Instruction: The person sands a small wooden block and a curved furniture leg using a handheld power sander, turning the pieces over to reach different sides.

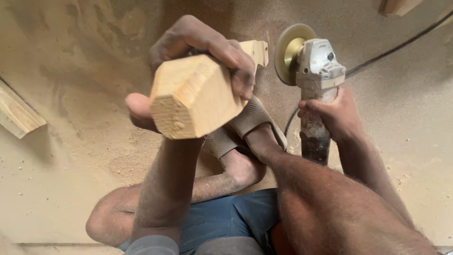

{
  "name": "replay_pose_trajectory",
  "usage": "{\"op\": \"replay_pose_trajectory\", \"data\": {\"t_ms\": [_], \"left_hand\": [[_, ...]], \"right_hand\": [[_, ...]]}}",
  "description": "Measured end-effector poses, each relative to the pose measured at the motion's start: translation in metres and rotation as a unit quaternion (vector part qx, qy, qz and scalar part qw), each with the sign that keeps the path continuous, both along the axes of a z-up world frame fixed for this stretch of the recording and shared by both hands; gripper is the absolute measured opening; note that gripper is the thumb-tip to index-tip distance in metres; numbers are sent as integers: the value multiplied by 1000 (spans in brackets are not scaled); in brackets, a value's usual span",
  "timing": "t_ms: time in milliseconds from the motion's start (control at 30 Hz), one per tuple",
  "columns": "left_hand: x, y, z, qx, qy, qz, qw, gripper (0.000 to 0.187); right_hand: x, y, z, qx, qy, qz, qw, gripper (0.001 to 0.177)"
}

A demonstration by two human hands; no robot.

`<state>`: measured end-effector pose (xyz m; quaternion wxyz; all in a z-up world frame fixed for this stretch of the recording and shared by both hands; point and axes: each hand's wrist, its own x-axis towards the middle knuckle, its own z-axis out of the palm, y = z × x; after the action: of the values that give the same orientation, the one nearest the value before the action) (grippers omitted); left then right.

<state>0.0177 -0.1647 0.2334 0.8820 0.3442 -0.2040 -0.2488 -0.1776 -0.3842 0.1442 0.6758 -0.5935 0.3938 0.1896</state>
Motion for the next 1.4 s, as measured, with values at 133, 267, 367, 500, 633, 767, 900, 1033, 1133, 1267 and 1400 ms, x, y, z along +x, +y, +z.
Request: {"op": "replay_pose_trajectory", "data": {"t_ms": [133,267,367,500,633,767,900,1033,1133,1267,1400], "left_hand": [[-16,-4,-1,56,-47,-14,997,97],[-19,-11,-3,41,-49,55,996,96],[-16,-1,-3,71,-33,31,996,96],[-17,8,-8,9,-12,16,1000,89],[-13,8,-12,-16,-16,-2,1000,91],[-18,0,-8,11,-44,-5,999,90],[-19,-3,-5,-2,-44,-7,999,90],[-19,1,-1,7,-5,13,1000,87],[-22,1,-4,5,-12,2,1000,87],[-24,-2,-5,26,-33,11,999,89],[-21,3,2,59,-14,23,998,88]], "right_hand": [[5,5,-12,19,-21,29,999,46],[17,11,-10,10,9,47,999,49],[20,13,-6,-6,22,45,999,51],[21,12,-3,-118,60,105,986,47],[20,9,-11,-148,34,112,982,39],[21,13,-13,-43,-46,41,997,41],[27,12,-12,-79,8,69,994,41],[26,10,-9,-183,20,119,976,50],[23,11,-12,-115,18,81,990,43],[26,16,-10,-68,0,46,997,49],[26,12,-1,-112,93,73,987,50]]}}
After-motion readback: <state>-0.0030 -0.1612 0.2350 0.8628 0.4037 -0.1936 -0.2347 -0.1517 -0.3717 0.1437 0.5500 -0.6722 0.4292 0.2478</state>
